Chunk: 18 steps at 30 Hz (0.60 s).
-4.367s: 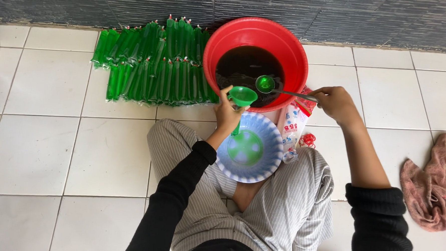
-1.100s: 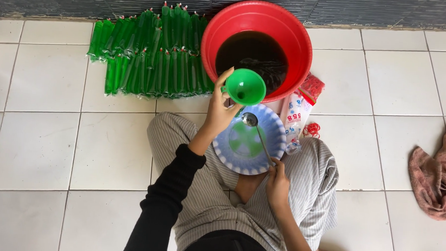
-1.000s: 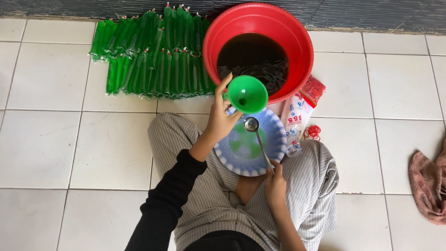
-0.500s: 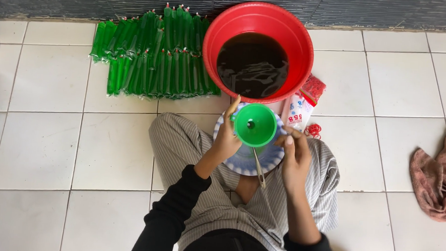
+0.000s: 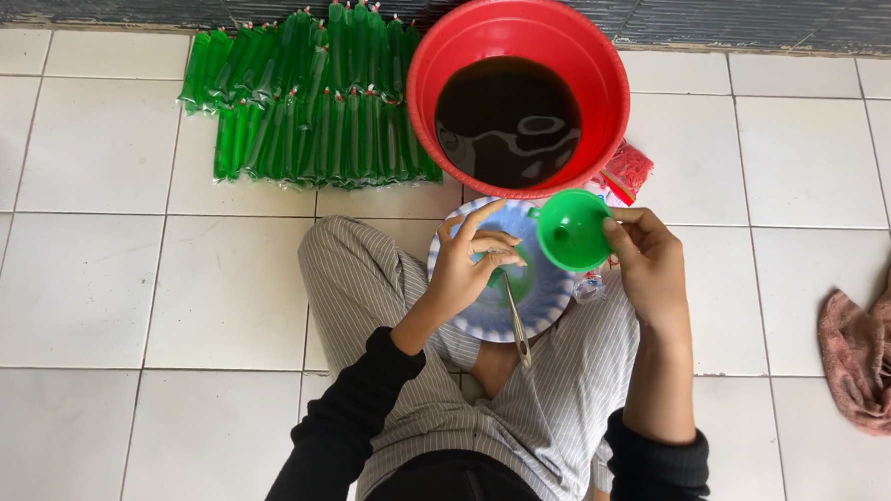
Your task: The person fills small plastic sleeves with a dark liquid from a bucket using a funnel and a ladle, then ties each sleeve closed with a rubber band.
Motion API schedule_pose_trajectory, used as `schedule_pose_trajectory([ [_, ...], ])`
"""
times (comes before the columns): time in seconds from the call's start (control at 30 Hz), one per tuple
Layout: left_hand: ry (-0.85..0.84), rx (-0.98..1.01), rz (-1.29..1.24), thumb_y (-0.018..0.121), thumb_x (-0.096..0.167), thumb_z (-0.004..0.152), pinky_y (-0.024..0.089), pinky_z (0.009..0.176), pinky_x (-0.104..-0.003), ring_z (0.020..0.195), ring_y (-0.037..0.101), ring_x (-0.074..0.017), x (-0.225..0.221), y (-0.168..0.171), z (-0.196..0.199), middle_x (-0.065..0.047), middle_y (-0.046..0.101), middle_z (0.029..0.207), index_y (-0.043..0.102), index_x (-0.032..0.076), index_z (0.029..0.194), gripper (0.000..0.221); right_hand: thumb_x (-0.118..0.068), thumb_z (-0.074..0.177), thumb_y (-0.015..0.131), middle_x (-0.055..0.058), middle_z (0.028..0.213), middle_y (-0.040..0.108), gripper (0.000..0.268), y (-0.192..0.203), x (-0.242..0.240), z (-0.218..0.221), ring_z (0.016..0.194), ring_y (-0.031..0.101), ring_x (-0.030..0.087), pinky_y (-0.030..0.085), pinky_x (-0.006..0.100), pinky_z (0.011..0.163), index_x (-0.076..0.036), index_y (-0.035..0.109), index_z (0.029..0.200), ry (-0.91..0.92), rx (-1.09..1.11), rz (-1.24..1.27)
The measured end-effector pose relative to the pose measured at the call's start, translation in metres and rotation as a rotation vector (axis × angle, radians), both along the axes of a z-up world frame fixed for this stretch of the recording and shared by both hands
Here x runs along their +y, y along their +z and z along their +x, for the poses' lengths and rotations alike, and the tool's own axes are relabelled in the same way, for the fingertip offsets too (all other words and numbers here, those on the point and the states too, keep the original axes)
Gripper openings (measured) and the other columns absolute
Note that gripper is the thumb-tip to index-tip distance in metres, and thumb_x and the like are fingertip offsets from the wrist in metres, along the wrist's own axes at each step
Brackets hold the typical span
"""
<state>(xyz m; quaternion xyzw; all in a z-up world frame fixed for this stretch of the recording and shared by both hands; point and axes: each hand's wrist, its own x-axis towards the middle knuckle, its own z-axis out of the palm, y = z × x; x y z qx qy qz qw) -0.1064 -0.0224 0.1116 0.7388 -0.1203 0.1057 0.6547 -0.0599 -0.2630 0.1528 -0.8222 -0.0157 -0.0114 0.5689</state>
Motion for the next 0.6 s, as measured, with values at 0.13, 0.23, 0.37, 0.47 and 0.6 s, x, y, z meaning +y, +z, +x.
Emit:
schedule_pose_trajectory([
  [0.13, -0.027, 0.049, -0.062, 0.07, 0.021, 0.098, 0.007, 0.114, -0.047, 0.105, 0.071, -0.0117, 0.005, -0.007, 0.012, 0.007, 0.078, 0.087, 0.052, 0.017, 0.143, 0.049, -0.021, 0.106, 0.064, 0.019, 0.085, 0.071, 0.021, -0.105, -0.015, 0.0, 0.081, 0.068, 0.039, 0.044, 0.05, 0.089, -0.004, 0.071, 0.116, -0.068, 0.051, -0.294],
  [0.23, -0.053, 0.087, -0.058, 0.07, 0.024, 0.097, 0.006, 0.114, -0.045, 0.109, 0.071, -0.0095, 0.006, -0.015, 0.02, 0.008, 0.079, 0.09, 0.056, 0.02, 0.141, 0.046, -0.036, 0.101, 0.062, 0.009, 0.086, 0.076, 0.023, -0.165, 0.006, -0.024, 0.089, 0.072, 0.041, 0.03, 0.054, 0.103, -0.018, 0.07, 0.114, -0.078, 0.246, -0.633],
  [0.37, -0.093, 0.043, 0.022, 0.068, 0.025, 0.098, -0.002, 0.115, -0.05, 0.114, 0.069, -0.0081, 0.012, 0.021, 0.021, 0.009, 0.079, 0.093, 0.057, 0.022, 0.141, 0.044, -0.039, 0.096, 0.067, 0.006, 0.095, 0.073, 0.024, -0.217, 0.02, -0.037, 0.096, 0.065, 0.035, 0.029, 0.05, 0.096, -0.019, 0.071, 0.109, -0.101, 0.183, -0.838],
  [0.47, -0.135, -0.001, 0.084, 0.065, 0.021, 0.1, -0.009, 0.115, -0.057, 0.12, 0.067, -0.0117, 0.014, 0.031, 0.025, 0.007, 0.079, 0.097, 0.053, 0.021, 0.146, 0.048, -0.03, 0.094, 0.074, 0.01, 0.106, 0.066, 0.018, -0.166, 0.036, -0.034, 0.104, 0.056, 0.033, 0.034, 0.05, 0.092, -0.017, 0.076, 0.108, -0.101, -0.103, -0.643],
  [0.6, -0.181, -0.071, 0.157, 0.064, 0.019, 0.102, -0.014, 0.113, -0.064, 0.127, 0.063, -0.0127, 0.017, 0.035, 0.037, 0.007, 0.079, 0.101, 0.046, 0.022, 0.153, 0.054, -0.015, 0.095, 0.075, 0.008, 0.114, 0.061, 0.026, -0.056, 0.059, -0.027, 0.099, 0.045, 0.02, 0.037, 0.038, 0.095, -0.018, 0.078, 0.12, 0.1, -0.352, 0.004],
])
